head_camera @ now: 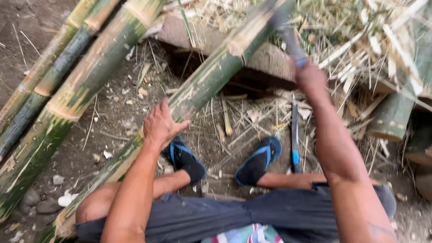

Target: The person sits on the ground and uses a machete to shave the outer layer of a bamboo pole resting on a wooden block. They repeatedly strike and scrape the bamboo surface, rotating the pole to work on different sides.

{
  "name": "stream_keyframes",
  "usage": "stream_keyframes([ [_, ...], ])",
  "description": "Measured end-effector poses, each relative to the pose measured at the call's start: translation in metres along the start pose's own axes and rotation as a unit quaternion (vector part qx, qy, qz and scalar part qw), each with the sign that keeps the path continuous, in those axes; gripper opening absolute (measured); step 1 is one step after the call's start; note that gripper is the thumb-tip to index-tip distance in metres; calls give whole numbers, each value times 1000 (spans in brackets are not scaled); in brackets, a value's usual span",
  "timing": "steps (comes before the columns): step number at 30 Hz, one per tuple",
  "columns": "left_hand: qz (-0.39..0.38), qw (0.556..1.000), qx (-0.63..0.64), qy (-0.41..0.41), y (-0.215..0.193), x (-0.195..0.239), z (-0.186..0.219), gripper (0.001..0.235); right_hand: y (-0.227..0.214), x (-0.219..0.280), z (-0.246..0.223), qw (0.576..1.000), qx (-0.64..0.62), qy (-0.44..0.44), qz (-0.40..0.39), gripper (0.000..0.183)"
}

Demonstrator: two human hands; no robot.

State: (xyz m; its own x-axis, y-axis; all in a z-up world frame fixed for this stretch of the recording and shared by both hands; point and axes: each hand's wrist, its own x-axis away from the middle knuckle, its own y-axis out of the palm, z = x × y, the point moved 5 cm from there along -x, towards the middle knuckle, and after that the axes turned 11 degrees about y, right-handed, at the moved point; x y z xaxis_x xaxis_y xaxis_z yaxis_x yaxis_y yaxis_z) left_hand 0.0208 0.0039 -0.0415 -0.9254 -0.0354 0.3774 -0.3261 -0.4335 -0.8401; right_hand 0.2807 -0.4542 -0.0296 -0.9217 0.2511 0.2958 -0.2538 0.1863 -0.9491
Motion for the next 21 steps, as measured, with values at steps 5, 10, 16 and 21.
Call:
stream_keyframes([
  [5, 7, 1000, 21, -4, -17, -18, -7, 121, -33, -26, 28, 995, -90, 37, 9, 55],
  [10, -73, 994, 81, -21, -12, -25, -27, 122, 40, 66, -21, 993, -35, -106, 26, 55],
  [16, -109, 966, 235, -14, 11, -30, -52, 107, 40, 118, -29, 986, -25, -164, 18, 51],
  [21, -154, 908, 388, 34, 35, -32, -41, 111, 17, 124, -30, 991, 6, -137, 3, 48],
])
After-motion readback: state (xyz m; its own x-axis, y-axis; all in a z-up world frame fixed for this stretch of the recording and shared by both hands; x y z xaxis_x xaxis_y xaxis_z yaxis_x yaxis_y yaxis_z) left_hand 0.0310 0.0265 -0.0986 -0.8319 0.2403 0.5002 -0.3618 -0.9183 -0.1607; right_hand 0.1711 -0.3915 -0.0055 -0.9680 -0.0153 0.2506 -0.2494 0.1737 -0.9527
